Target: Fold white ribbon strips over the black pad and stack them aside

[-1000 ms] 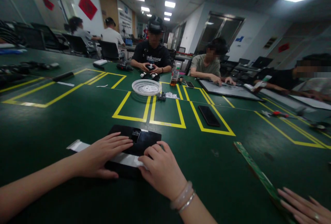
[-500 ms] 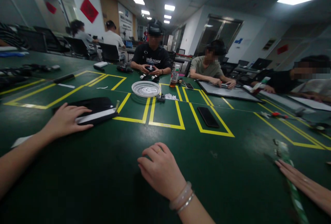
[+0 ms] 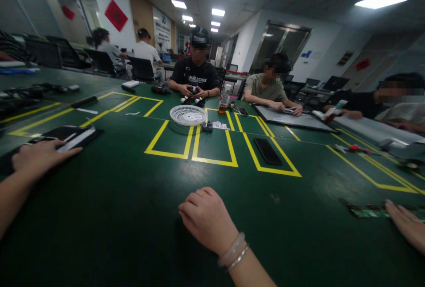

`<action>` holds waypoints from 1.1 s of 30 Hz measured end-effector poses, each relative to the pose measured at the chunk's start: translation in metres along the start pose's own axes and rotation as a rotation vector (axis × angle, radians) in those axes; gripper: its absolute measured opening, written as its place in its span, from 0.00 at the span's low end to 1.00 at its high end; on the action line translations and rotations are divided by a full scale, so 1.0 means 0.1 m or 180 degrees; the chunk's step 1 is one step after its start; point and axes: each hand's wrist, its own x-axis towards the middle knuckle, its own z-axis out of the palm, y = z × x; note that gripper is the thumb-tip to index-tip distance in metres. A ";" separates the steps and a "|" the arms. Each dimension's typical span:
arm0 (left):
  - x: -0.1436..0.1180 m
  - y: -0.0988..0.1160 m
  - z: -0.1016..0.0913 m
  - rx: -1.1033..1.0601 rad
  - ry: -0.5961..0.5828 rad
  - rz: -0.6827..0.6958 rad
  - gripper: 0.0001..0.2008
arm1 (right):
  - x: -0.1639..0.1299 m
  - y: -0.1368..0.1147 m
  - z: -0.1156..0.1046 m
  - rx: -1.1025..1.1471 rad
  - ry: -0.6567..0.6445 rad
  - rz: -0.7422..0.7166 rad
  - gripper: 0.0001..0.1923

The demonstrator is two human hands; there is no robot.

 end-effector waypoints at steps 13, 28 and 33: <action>-0.27 0.44 -0.07 -0.0133 -0.0437 0.1187 0.33 | 0.00 -0.01 0.02 0.0206 -0.0077 0.0083 0.08; -1.73 1.57 0.15 -0.1176 -0.1618 0.4428 0.30 | 0.01 -0.01 0.04 0.0579 -0.0368 0.0249 0.07; -1.68 1.54 0.13 -0.1317 -0.1558 0.4432 0.26 | 0.01 -0.02 0.05 0.0675 -0.0352 0.0364 0.07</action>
